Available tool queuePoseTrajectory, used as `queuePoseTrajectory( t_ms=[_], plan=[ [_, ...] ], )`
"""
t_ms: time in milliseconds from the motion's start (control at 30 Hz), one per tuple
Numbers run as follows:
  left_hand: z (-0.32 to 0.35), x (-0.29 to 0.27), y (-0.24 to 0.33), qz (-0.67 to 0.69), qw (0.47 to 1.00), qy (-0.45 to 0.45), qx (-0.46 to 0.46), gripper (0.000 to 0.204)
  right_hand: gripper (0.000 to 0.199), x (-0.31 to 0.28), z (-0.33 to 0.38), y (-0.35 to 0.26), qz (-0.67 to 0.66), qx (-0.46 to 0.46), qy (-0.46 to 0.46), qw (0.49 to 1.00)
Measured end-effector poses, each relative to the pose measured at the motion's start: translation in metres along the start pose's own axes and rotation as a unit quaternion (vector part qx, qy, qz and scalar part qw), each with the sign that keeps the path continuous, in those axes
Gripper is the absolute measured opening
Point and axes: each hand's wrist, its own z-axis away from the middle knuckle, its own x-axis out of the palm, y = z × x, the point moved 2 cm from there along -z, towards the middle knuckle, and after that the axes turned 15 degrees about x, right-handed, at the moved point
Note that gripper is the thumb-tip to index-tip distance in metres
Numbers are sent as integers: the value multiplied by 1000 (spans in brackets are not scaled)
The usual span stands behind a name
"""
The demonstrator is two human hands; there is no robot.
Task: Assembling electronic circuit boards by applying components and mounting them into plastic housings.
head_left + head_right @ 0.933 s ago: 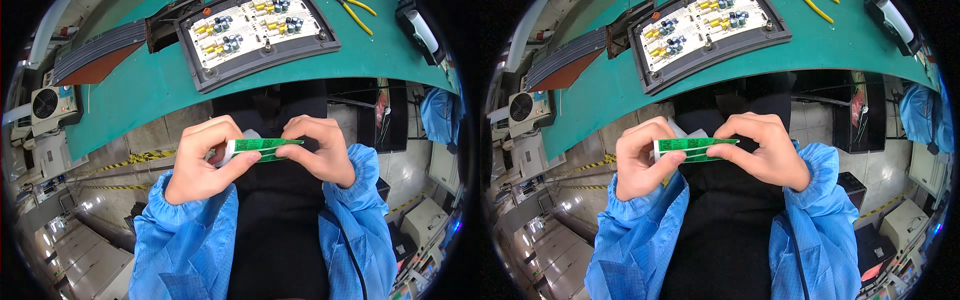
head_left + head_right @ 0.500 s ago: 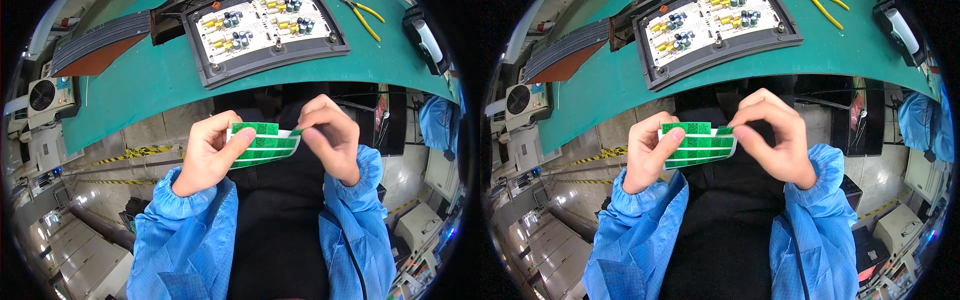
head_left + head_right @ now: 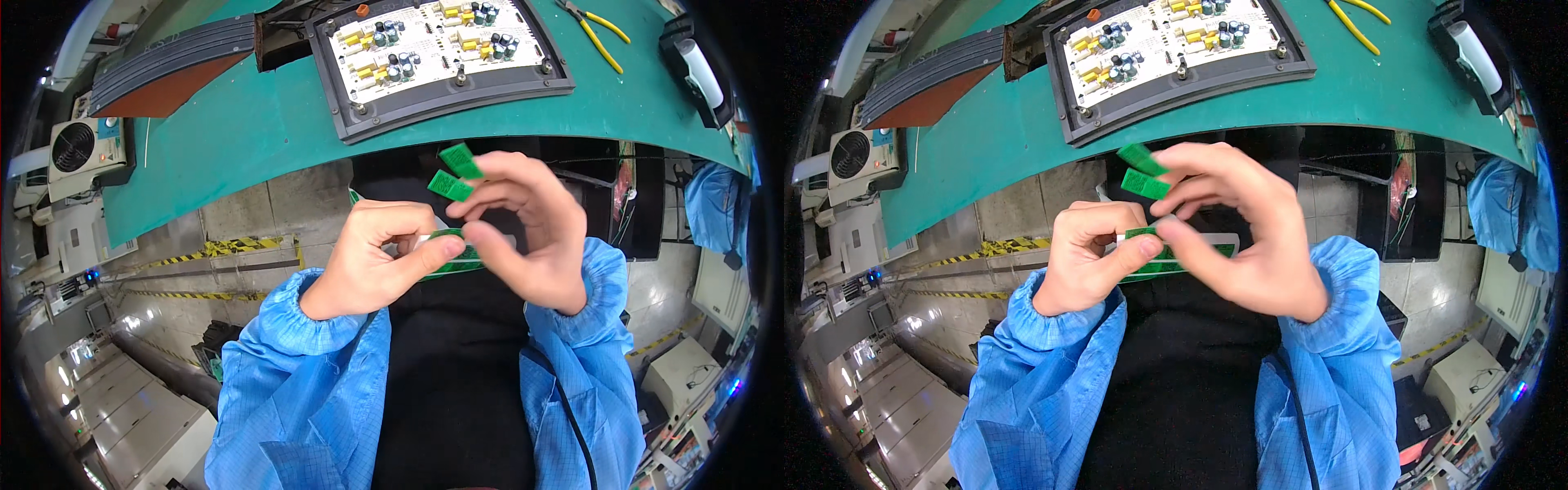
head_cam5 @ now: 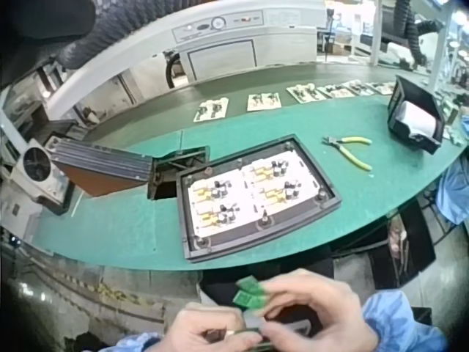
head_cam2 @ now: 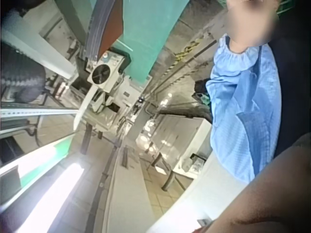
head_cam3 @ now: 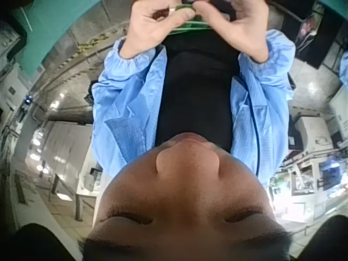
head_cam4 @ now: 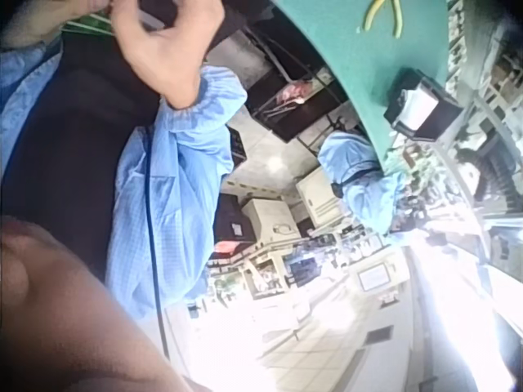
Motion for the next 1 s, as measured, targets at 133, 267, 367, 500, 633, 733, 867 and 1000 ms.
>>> queuePoseTrajectory(
  t_ms=[133, 267, 367, 500, 633, 733, 867, 1000],
  plan=[
    [1, -2, 4, -33, 999, -12, 29, 40, 60, -4, 0, 2, 47, -89, 5, 995],
    [3, -13, 8, -35, 999, 4, 32, 35, 73, -6, 8, 0, -4, -50, 23, 998],
    [0, -16, 10, -20, 998, 32, 45, 37, 78, -8, 7, 0, -17, -42, 7, 999],
    [-3, -28, 13, -24, 998, 13, 63, 36, 76, -10, 5, 2, 51, -54, -1, 997],
    [-12, -22, 17, -27, 995, 40, 87, 20, 77, -9, 4, 1, 76, -67, -13, 995],
    [-11, -29, 15, -57, 996, 15, 62, 17, 78, -8, 6, -1, 98, -55, 9, 994],
    [-10, -34, 11, -85, 994, -24, 61, 18, 75, -5, 2, 0, 117, -54, 61, 990],
    [-11, -35, 8, -85, 993, -19, 74, 20, 69, -9, 1, 3, 114, -77, 98, 986]
  ],
)
